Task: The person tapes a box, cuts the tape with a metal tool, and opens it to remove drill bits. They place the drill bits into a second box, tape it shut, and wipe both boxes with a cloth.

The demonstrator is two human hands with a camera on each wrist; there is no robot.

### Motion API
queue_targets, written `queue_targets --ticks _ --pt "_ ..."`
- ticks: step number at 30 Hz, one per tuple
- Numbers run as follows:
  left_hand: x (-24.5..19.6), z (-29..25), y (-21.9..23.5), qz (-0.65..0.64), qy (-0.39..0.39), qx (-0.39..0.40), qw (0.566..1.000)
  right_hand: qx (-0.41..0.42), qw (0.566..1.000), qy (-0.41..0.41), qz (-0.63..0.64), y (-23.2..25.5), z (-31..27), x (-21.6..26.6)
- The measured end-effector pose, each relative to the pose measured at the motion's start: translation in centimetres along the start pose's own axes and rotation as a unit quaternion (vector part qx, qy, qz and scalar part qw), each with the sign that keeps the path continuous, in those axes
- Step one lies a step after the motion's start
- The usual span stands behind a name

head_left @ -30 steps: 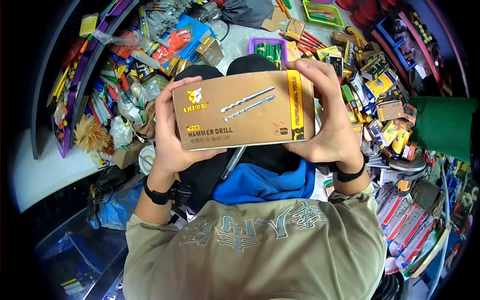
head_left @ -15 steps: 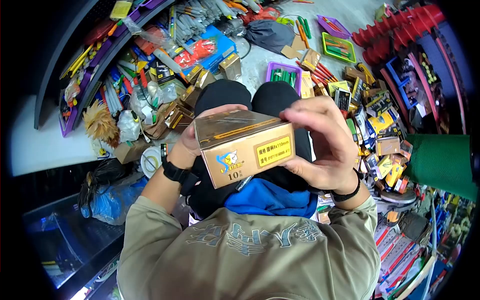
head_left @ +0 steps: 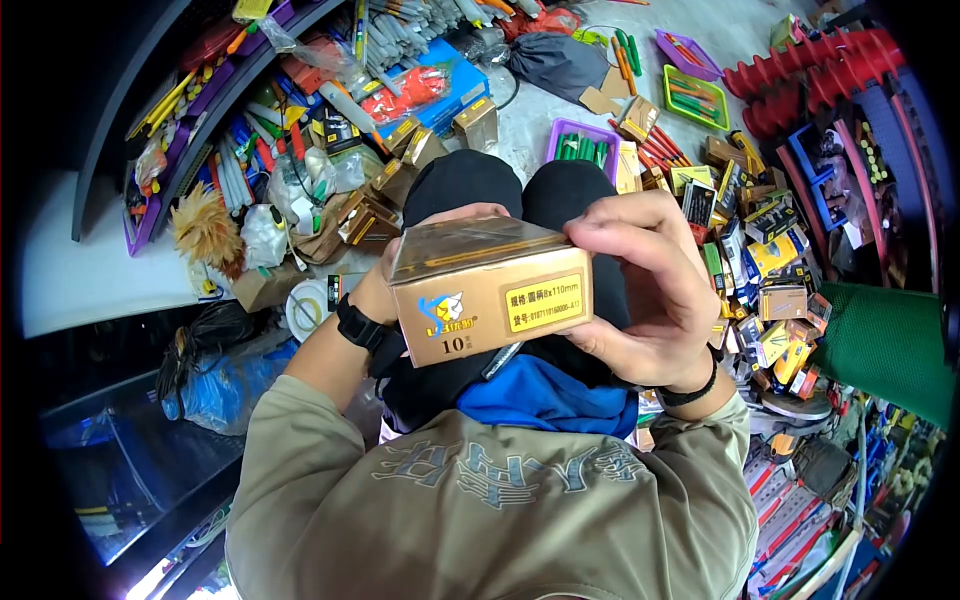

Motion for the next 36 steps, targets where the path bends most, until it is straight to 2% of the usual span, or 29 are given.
queue_targets --ticks 1,3,5,6,7,8,9,11,12,13,14,15,16,17,18,19,20,21,22,23,24,25,26,28,29,30,32,34,36 --pt "-0.1 0.1 0.7 -0.001 0.0 0.0 1.0 0.0 1.0 -0.001 -0.001 -0.4 -0.3 -0.2" --pt "0.9 -0.1 3.9 -0.024 0.078 -0.003 0.997 -0.034 0.997 -0.054 0.053 -1.0 -1.6 -1.5" --pt "3.2 -0.4 9.0 -0.092 0.095 0.03 0.991 0.243 0.947 -0.176 -0.112 -3.5 -3.9 -1.8" --pt "3.8 -0.3 10.0 -0.16 0.111 0.061 0.979 0.367 0.894 -0.208 -0.153 -5.0 -6.2 -2.2" --pt "2.6 0.9 6.8 -0.232 0.103 0.149 0.956 0.466 0.841 -0.212 -0.173 -6.5 -9.2 -2.5" --pt "2.4 1.0 6.1 -0.232 0.097 0.149 0.956 0.56 0.778 -0.211 -0.19 -7.7 -12.3 -2.9" --pt "2.1 0.9 5.7 -0.224 0.085 0.157 0.958 0.564 0.776 -0.207 -0.19 -7.9 -13.0 -2.9" --pt "1.8 0.7 5.8 -0.199 0.074 0.191 0.958 0.566 0.786 -0.243 -0.048 -8.2 -13.9 -2.5" --pt "3.7 0.0 10.4 -0.164 0.097 0.103 0.976 0.529 0.824 -0.203 0.029 -7.1 -12.8 -1.5" --pt "4.3 -0.1 11.6 -0.189 0.066 0.125 0.972 0.455 0.866 -0.178 0.104 -5.0 -10.3 -0.3" --pt "4.5 -0.1 11.9 -0.214 0.033 0.147 0.965 0.377 0.897 -0.151 0.176 -2.5 -8.2 1.0" --pt "3.8 0.4 10.9 -0.101 0.026 0.149 0.983 0.282 0.935 -0.121 0.176 0.7 -7.6 1.7" --pt "2.5 0.4 7.6 -0.1 0.023 0.152 0.983 0.184 0.964 -0.087 0.173 3.4 -7.2 2.4" --pt "1.3 0.2 4.6 -0.043 0.03 0.067 0.996 -0.007 0.98 -0.083 0.18 5.3 -6.3 2.7" --pt "0.8 -0.3 3.7 0.013 0.037 -0.019 0.999 -0.199 0.96 -0.077 0.183 6.3 -6.4 3.1" --pt "0.8 0.1 4.8 0.061 0.045 0.014 0.997 -0.284 0.95 -0.064 0.11 6.5 -5.3 3.8" --pt "2.1 0.9 6.5 -0.052 -0.019 0.182 0.982 -0.366 0.929 -0.049 0.036 6.6 -4.6 4.5" --pt "1.3 0.4 4.4 -0.018 0.003 0.02 1.0 -0.317 0.946 -0.027 0.058 5.0 -4.0 4.5" --pt "0.3 -1.1 2.2 0.017 0.025 -0.142 0.989 -0.151 0.988 0.019 -0.015 3.2 -3.5 3.9" --pt "1.3 0.0 4.6 0.133 0.001 -0.041 0.99 0.052 0.985 0.065 -0.151 0.4 0.0 5.2" --pt "2.6 0.7 6.8 0.246 -0.024 0.06 0.967 0.109 0.974 0.096 -0.173 -2.3 1.3 5.3" --pt "1.3 0.1 1.8 0.218 0.078 -0.082 0.969 0.109 0.957 0.155 -0.218 -3.8 1.5 5.8" --pt "2.9 -0.9 -0.1 -0.114 0.093 -0.188 0.971 0.131 0.955 0.152 -0.22 -4.5 1.8 6.4" --pt "1.8 -0.2 -0.3 -0.209 0.047 -0.052 0.975 0.161 0.961 0.104 -0.198 -4.4 2.8 6.5" --pt "1.0 -1.8 0.5 -0.021 0.022 -0.067 0.997 0.185 0.953 0.094 -0.223 -4.4 3.0 6.8" --pt "0.1 -1.5 -0.1 0.031 0.017 -0.056 0.998 0.214 0.949 0.071 -0.222 -4.3 3.1 6.7" --pt "-1.6 -1.4 0.3 0.187 -0.063 0.032 0.98 0.264 0.937 0.031 -0.227 -3.8 2.8 5.8" --pt "-3.9 -2.1 -0.9 0.193 -0.075 0.001 0.978 0.29 0.938 -0.037 -0.189 -3.2 2.5 4.6" --pt "-6.7 -3.2 -1.9 0.409 -0.163 -0.03 0.897 0.255 0.941 -0.137 -0.174 -3.1 1.4 1.6"
Point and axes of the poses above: each hand's wrist, its own z-axis towards the middle knuckle, its own y-axis out of the back of the hand, x = y × z, the point moved 8 cm from there along z, towards the middle knuckle, and after that the axes turned 5 degrees about x, right-handed, at the moved point
